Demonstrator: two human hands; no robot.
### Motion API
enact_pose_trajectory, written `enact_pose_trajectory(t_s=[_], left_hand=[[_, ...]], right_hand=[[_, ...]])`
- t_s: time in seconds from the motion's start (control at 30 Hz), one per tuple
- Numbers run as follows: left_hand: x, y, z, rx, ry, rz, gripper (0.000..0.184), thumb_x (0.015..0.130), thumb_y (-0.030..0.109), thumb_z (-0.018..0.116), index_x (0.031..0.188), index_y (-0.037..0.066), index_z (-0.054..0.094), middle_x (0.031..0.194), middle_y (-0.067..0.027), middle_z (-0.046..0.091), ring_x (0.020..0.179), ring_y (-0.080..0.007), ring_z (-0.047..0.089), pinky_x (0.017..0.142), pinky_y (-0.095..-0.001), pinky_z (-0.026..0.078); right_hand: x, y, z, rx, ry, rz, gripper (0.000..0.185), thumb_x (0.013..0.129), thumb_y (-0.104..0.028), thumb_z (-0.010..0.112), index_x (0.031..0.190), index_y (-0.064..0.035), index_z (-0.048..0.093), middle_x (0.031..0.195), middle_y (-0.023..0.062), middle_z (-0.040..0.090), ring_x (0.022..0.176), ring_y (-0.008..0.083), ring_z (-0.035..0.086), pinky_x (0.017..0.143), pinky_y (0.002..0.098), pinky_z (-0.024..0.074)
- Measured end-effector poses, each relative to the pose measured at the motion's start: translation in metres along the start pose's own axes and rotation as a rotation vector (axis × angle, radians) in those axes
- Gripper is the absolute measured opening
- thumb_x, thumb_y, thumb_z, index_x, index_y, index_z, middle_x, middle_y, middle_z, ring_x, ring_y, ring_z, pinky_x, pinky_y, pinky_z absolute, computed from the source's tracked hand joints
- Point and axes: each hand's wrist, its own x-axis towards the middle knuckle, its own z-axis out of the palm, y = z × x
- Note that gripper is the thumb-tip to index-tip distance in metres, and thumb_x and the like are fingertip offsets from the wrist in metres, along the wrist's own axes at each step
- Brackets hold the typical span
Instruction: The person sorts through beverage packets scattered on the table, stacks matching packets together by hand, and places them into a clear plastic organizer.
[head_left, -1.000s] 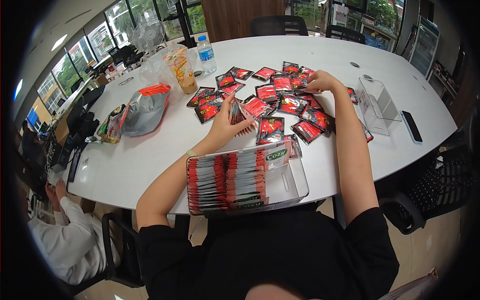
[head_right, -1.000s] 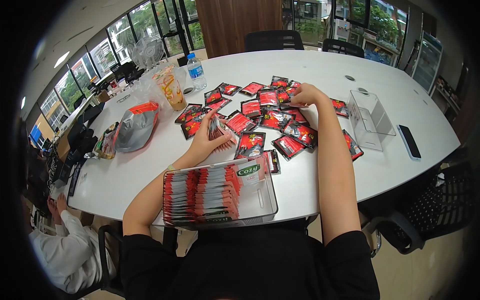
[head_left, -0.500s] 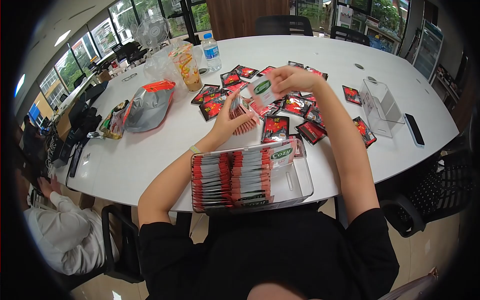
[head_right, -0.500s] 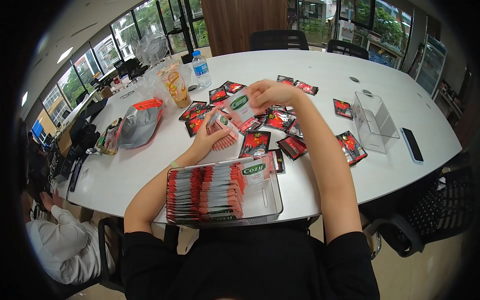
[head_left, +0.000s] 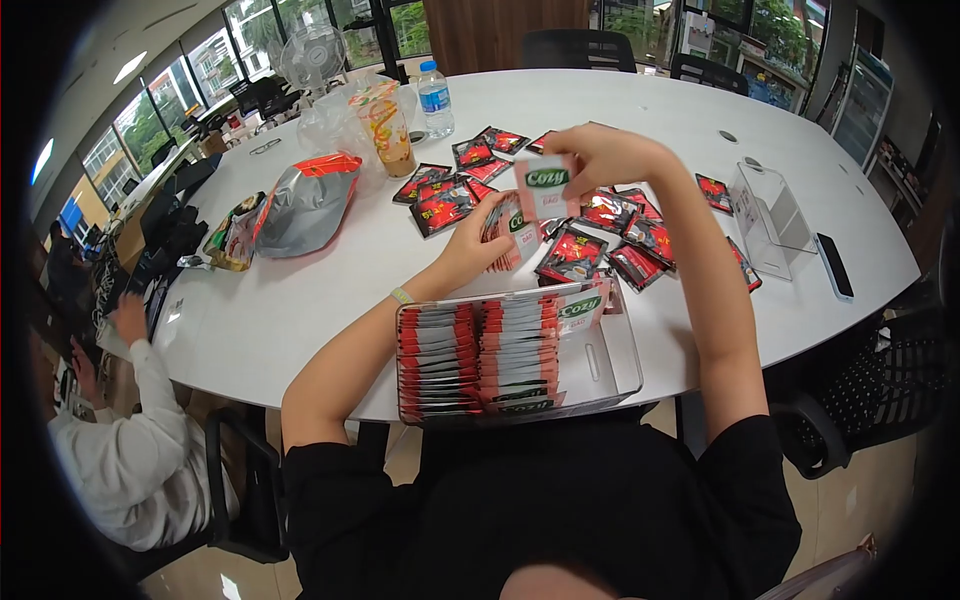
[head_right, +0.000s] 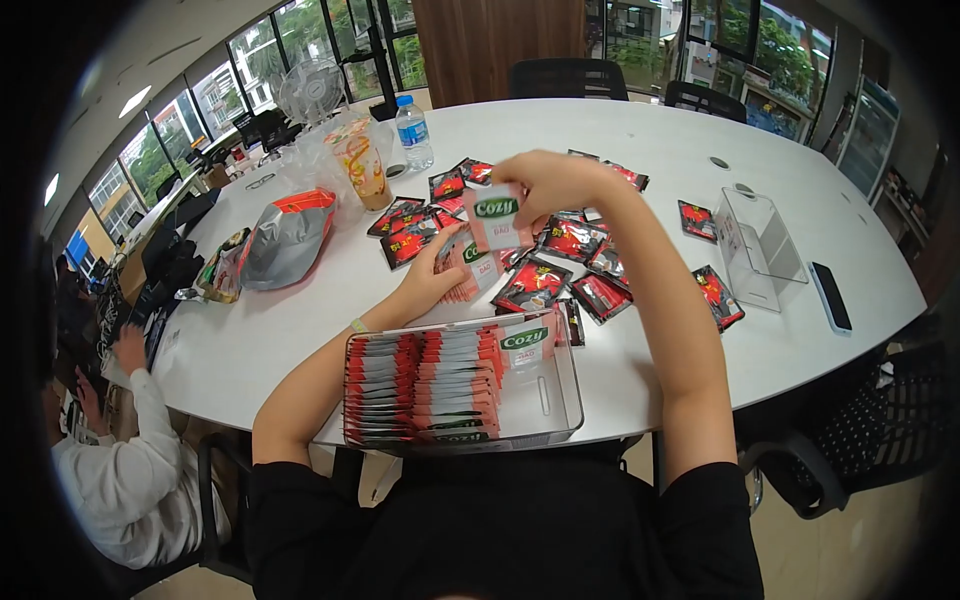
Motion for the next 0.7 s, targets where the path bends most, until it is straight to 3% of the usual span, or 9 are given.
enact_pose_trajectory(t_s=[0.1, 0.23, 0.33, 0.4, 0.43, 0.57, 0.7], left_hand=[[0.002, -0.006, 0.000, 0.048, 0.019, 0.082, 0.058, 0.075, 0.008, 0.054, 0.129, 0.000, 0.034, 0.119, -0.0119, 0.048, 0.108, -0.0144, 0.047, 0.092, -0.0273, 0.038], [-0.001, -0.002, 0.002, 0.102, 0.066, 0.118, 0.055, 0.074, 0.009, 0.051, 0.127, 0.001, 0.037, 0.118, -0.0117, 0.049, 0.107, -0.0153, 0.048, 0.091, -0.0280, 0.040], [-0.001, 0.004, 0.002, -0.061, 0.005, -0.061, 0.055, 0.074, 0.009, 0.051, 0.127, 0.001, 0.037, 0.120, -0.0121, 0.048, 0.108, -0.0164, 0.048, 0.092, -0.0281, 0.039], [0.000, 0.001, 0.002, -0.016, 0.019, 0.001, 0.055, 0.074, 0.009, 0.051, 0.127, 0.001, 0.037, 0.120, -0.0119, 0.048, 0.108, -0.0165, 0.048, 0.092, -0.0280, 0.039], [0.000, -0.001, 0.002, 0.027, 0.034, 0.062, 0.055, 0.074, 0.009, 0.051, 0.127, 0.001, 0.037, 0.120, -0.0118, 0.048, 0.108, -0.0165, 0.048, 0.092, -0.0279, 0.039], [0.001, -0.003, 0.001, 0.027, 0.026, 0.062, 0.055, 0.074, 0.009, 0.051, 0.127, 0.001, 0.037, 0.120, -0.0116, 0.048, 0.108, -0.0156, 0.048, 0.092, -0.0277, 0.040], [0.002, -0.006, 0.001, -0.009, 0.015, 0.055, 0.055, 0.074, 0.009, 0.051, 0.127, 0.001, 0.037, 0.120, -0.0115, 0.048, 0.109, -0.0156, 0.047, 0.092, -0.0277, 0.040]], right_hand=[[-0.036, -0.039, -0.011, 0.025, 0.061, -0.119, 0.052, 0.065, 0.003, 0.064, 0.114, -0.0031, 0.045, 0.078, 0.0118, 0.064, 0.062, 0.0156, 0.065, 0.054, 0.0251, 0.0498], [-0.068, -0.065, -0.009, -0.047, -0.086, -0.242, 0.054, 0.064, 0.004, 0.065, 0.115, -0.0039, 0.048, 0.080, 0.0111, 0.064, 0.063, 0.0173, 0.065, 0.054, 0.0257, 0.0500], [-0.074, -0.079, 0.010, -0.184, -0.232, -0.318, 0.047, 0.062, 0.001, 0.066, 0.107, -0.0043, 0.054, 0.078, 0.0122, 0.065, 0.059, 0.0221, 0.064, 0.051, 0.0298, 0.0493], [-0.072, -0.093, 0.023, -0.607, -0.354, -0.151, 0.046, 0.061, -0.003, 0.063, 0.106, -0.0040, 0.058, 0.074, 0.0155, 0.063, 0.065, 0.0281, 0.062, 0.059, 0.0362, 0.0500], [-0.071, -0.089, 0.032, -0.658, -0.257, -0.157, 0.035, 0.060, -0.003, 0.064, 0.095, -0.0001, 0.060, 0.075, 0.0158, 0.063, 0.068, 0.0291, 0.062, 0.061, 0.0379, 0.0499], [-0.068, -0.093, 0.046, -0.851, -0.193, -0.002, 0.030, 0.061, -0.006, 0.065, 0.089, 0.0010, 0.060, 0.071, 0.0136, 0.062, 0.070, 0.0277, 0.063, 0.061, 0.0372, 0.0496], [-0.072, -0.094, 0.055, -0.885, -0.162, -0.046, 0.035, 0.061, -0.023, 0.074, 0.082, -0.0017, 0.057, 0.067, 0.0094, 0.060, 0.067, 0.0259, 0.063, 0.056, 0.0351, 0.0469]])
